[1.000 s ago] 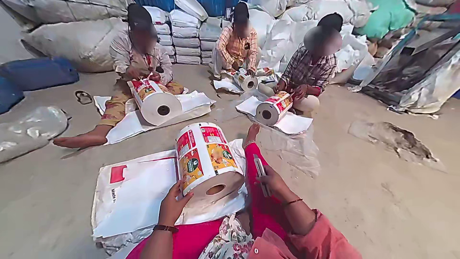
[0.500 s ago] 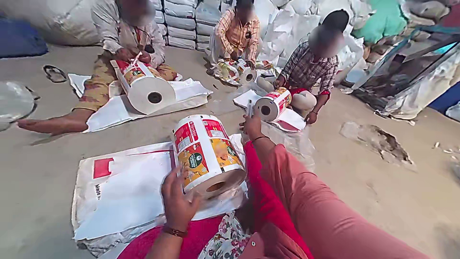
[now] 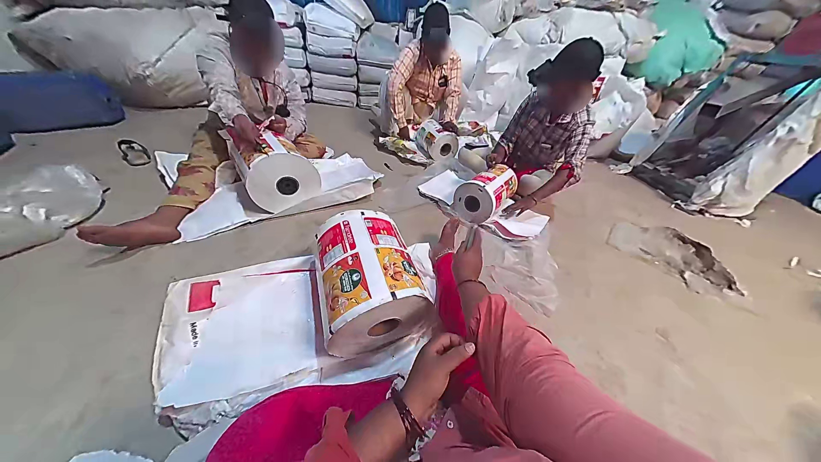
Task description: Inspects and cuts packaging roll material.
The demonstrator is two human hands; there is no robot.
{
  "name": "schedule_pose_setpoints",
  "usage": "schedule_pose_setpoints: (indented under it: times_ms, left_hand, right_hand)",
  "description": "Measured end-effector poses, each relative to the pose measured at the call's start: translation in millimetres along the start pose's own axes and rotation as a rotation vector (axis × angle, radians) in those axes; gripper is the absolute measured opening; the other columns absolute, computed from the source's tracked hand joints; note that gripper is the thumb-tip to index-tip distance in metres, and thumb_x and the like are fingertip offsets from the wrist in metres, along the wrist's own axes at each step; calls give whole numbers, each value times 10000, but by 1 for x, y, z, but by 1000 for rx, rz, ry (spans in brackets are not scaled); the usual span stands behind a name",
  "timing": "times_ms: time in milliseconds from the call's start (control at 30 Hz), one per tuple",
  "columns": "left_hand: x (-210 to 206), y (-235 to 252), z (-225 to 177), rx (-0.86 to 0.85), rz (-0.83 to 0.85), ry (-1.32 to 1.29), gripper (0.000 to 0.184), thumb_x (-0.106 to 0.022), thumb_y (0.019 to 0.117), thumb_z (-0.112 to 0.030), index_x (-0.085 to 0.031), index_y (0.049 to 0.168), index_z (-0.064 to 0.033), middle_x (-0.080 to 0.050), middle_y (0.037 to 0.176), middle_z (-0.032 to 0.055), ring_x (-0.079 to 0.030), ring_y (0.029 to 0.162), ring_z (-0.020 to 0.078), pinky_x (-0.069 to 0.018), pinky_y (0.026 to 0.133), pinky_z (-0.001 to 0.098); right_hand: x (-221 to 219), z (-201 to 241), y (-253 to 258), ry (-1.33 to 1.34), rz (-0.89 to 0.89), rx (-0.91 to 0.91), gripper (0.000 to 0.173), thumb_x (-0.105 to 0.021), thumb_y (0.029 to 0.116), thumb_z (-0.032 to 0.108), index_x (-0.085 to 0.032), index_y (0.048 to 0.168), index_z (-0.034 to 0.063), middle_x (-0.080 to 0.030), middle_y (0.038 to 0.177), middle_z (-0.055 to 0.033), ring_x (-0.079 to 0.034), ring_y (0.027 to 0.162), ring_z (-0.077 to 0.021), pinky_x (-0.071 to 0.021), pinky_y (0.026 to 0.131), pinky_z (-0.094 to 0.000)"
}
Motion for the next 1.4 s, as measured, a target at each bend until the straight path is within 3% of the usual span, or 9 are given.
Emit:
schedule_pose_setpoints:
  times_ms: [100,467,600,733,867,1033,1200,1300,1400]
  left_hand:
    - [-9,-1,10,94,-61,-151,326,-656,989,-315,-644,1194,-62,-658,1127,66,-613,1023,151,-509,858,353]
    - [-35,13,-4,88,-99,102,289,-749,904,-304,-657,818,-44,-675,838,78,-661,823,178,-558,778,392]
    - [-48,-1,-28,-203,-53,865,499,-682,864,-570,-743,830,-75,-652,1222,112,-531,1264,311,-405,1069,551]
    - [-47,-11,-26,-278,-26,1187,571,-579,865,-710,-741,821,-164,-651,1190,39,-525,1240,292,-379,1000,600]
    - [-40,-13,-25,-279,2,1230,676,-525,855,-804,-748,859,-165,-657,1173,31,-551,1206,265,-375,1009,588]
    - [-27,-6,-25,-163,70,1197,703,-506,849,-833,-763,879,-180,-631,1324,-6,-492,1330,252,-329,1074,620]
    - [-10,20,19,-5,196,588,665,-407,1024,-600,-700,1218,-36,-509,1472,205,-421,1422,347,-305,1132,672]
    - [-4,30,37,69,177,613,723,-319,1040,-627,-560,1464,-92,-374,1611,191,-293,1519,378,-204,1154,737]
    - [-12,22,38,145,313,527,685,-240,1114,-491,-378,1562,8,-350,1629,224,-299,1541,302,-209,1272,491]
  right_hand:
    - [-15,-20,-18,-373,167,148,568,-408,1079,269,-302,1629,178,-584,1438,-186,-643,1226,-368,-536,993,-581]
    - [-13,-34,-85,-440,227,49,668,-467,1008,98,-266,1640,180,-513,1526,-141,-630,1243,-351,-548,981,-520]
    - [-24,-64,-73,24,64,-135,585,-375,1073,105,-236,1641,111,-576,1456,-169,-639,1220,-326,-541,982,-529]
    - [-24,-75,-37,839,-165,-480,535,-416,1070,51,-217,1566,88,-605,1082,-237,-649,646,-221,-566,557,-353]
    - [-10,-52,-16,1468,-308,-637,187,-371,1052,149,-460,1174,38,-543,956,-118,-593,723,-188,-552,643,-313]
    - [19,3,-14,1681,-254,-718,201,-393,1063,251,-449,1201,117,-516,1034,-70,-591,863,-156,-539,759,-306]
    - [40,27,-7,1784,-227,-605,186,-365,1073,296,-459,1135,147,-541,995,-45,-609,829,-125,-546,759,-276]
    - [46,35,-12,1845,-223,-590,175,-374,1068,311,-455,1072,156,-532,940,-26,-595,775,-110,-543,723,-258]
    - [48,38,-18,1881,-208,-596,180,-378,1069,316,-466,1040,162,-544,896,-14,-599,736,-99,-545,698,-244]
Point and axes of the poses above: each hand's wrist, its own y-axis towards the middle knuckle, its own x-axis out of the back of the hand, z = x × y, the point moved 5 cm from there along y, towards the middle knuckle
